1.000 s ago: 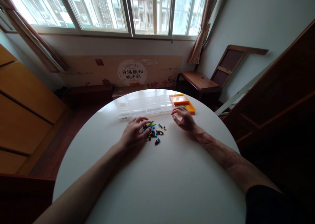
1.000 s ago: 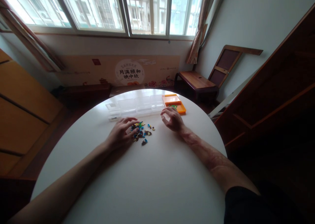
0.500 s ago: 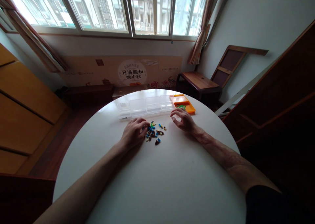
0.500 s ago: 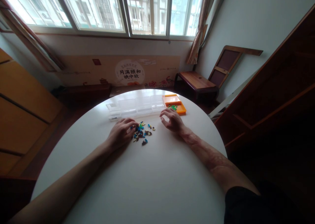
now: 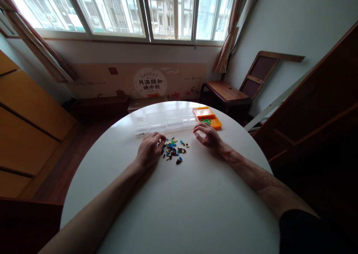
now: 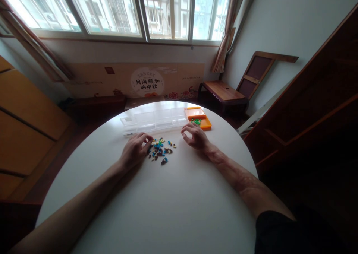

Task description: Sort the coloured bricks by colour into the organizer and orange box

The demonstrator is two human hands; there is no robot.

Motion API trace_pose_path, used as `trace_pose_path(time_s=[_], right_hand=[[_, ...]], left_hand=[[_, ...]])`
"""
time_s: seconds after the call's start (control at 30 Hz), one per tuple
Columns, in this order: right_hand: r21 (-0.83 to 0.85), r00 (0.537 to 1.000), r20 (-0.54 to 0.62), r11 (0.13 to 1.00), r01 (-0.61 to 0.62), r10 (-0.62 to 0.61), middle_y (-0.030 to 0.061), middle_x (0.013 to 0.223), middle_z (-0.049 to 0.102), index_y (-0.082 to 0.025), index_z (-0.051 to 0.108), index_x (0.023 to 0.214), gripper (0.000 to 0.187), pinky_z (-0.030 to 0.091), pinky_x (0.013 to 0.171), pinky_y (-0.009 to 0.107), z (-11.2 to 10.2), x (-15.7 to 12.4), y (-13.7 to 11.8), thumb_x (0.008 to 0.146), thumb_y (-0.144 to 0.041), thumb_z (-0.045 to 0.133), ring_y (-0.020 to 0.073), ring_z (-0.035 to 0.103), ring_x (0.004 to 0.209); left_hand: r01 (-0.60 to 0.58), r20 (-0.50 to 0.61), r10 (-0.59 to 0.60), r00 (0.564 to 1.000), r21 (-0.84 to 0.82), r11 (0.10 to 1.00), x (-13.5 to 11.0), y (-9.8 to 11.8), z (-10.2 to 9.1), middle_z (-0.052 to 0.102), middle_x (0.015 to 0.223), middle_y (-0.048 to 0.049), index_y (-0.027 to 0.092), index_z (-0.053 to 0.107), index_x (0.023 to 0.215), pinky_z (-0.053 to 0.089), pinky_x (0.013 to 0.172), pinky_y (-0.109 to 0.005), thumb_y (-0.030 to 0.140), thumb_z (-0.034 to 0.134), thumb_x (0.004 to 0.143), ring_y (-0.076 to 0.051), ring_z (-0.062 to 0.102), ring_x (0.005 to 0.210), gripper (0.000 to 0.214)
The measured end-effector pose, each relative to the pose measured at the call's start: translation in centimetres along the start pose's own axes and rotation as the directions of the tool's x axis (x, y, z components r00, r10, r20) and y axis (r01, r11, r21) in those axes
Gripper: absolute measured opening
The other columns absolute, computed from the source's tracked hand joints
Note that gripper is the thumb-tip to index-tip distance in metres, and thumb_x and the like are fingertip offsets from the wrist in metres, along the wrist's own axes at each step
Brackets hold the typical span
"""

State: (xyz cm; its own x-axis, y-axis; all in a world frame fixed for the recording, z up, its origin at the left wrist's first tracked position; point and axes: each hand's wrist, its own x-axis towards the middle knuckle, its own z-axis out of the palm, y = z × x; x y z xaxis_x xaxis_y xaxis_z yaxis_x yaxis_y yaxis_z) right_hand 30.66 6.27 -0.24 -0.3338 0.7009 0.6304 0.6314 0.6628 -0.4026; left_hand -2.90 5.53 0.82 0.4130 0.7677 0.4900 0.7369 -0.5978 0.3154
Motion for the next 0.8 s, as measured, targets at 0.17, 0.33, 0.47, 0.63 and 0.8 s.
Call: trace_pose_path(time_s=[0.17, 0.33, 0.47, 0.63, 0.8], right_hand=[[0.008, 1.000, 0.008, 1.000, 0.000, 0.000, 0.0072, 0.115, 0.078, -0.026, 0.074, 0.102, 0.010, 0.055, 0.106, 0.050, 0.0, -0.1, 0.1, 0.102, -0.021, 0.065, 0.0283, 0.070, 0.111], [0.023, 1.000, 0.003, 1.000, 0.011, -0.011, 0.0069, 0.111, 0.078, -0.025, 0.073, 0.100, 0.009, 0.056, 0.103, 0.048, 0.1, 0.0, -0.1, 0.103, -0.021, 0.065, 0.0275, 0.071, 0.107], [0.087, 0.999, 0.023, 0.996, 0.027, -0.029, 0.0061, 0.108, 0.079, -0.026, 0.074, 0.104, 0.009, 0.058, 0.099, 0.044, 0.2, 0.2, -1.9, 0.104, -0.022, 0.065, 0.0261, 0.073, 0.104], [0.180, 0.977, 0.158, 0.977, 0.117, -0.146, 0.0041, 0.105, 0.081, -0.027, 0.076, 0.107, 0.006, 0.057, 0.094, 0.040, 1.1, 0.1, -3.9, 0.105, -0.026, 0.070, 0.0234, 0.075, 0.097], [0.207, 0.961, 0.191, 0.965, 0.158, -0.198, 0.0052, 0.105, 0.082, -0.028, 0.077, 0.112, 0.012, 0.058, 0.093, 0.040, 1.9, -0.3, -4.4, 0.106, -0.038, 0.076, 0.0239, 0.075, 0.097]], left_hand=[[-0.011, -0.028, 0.010, 1.000, -0.035, 0.999, 0.1, 0.4, -0.3, 0.075, 0.114, -0.0077, 0.023, 0.070, 0.108, 0.051, 0.097, -0.040, 0.033, 0.052, 0.113, -0.026, 0.070, 0.098, 0.021], [-0.004, -0.070, 0.000, 0.998, -0.064, 0.998, -0.2, 0.0, -0.1, 0.076, 0.103, -0.0058, 0.023, 0.070, 0.111, 0.051, 0.092, -0.039, 0.033, 0.054, 0.112, -0.025, 0.070, 0.092, 0.018], [-0.017, -0.036, 0.011, 0.999, -0.175, 0.984, -0.3, 0.2, 0.3, 0.075, 0.098, -0.0037, 0.024, 0.070, 0.107, 0.052, 0.083, -0.034, 0.034, 0.059, 0.109, -0.021, 0.070, 0.084, 0.015], [-0.059, -0.004, 0.060, 0.998, -0.252, 0.966, -0.5, 1.3, 0.8, 0.078, 0.097, -0.0032, 0.025, 0.073, 0.104, 0.055, 0.080, -0.032, 0.034, 0.068, 0.105, -0.020, 0.071, 0.082, 0.011], [-0.107, 0.033, 0.123, 0.992, -0.309, 0.945, -0.9, 2.0, 0.7, 0.083, 0.096, -0.0037, 0.025, 0.076, 0.098, 0.057, 0.088, -0.035, 0.040, 0.073, 0.105, -0.021, 0.076, 0.086, 0.016]])
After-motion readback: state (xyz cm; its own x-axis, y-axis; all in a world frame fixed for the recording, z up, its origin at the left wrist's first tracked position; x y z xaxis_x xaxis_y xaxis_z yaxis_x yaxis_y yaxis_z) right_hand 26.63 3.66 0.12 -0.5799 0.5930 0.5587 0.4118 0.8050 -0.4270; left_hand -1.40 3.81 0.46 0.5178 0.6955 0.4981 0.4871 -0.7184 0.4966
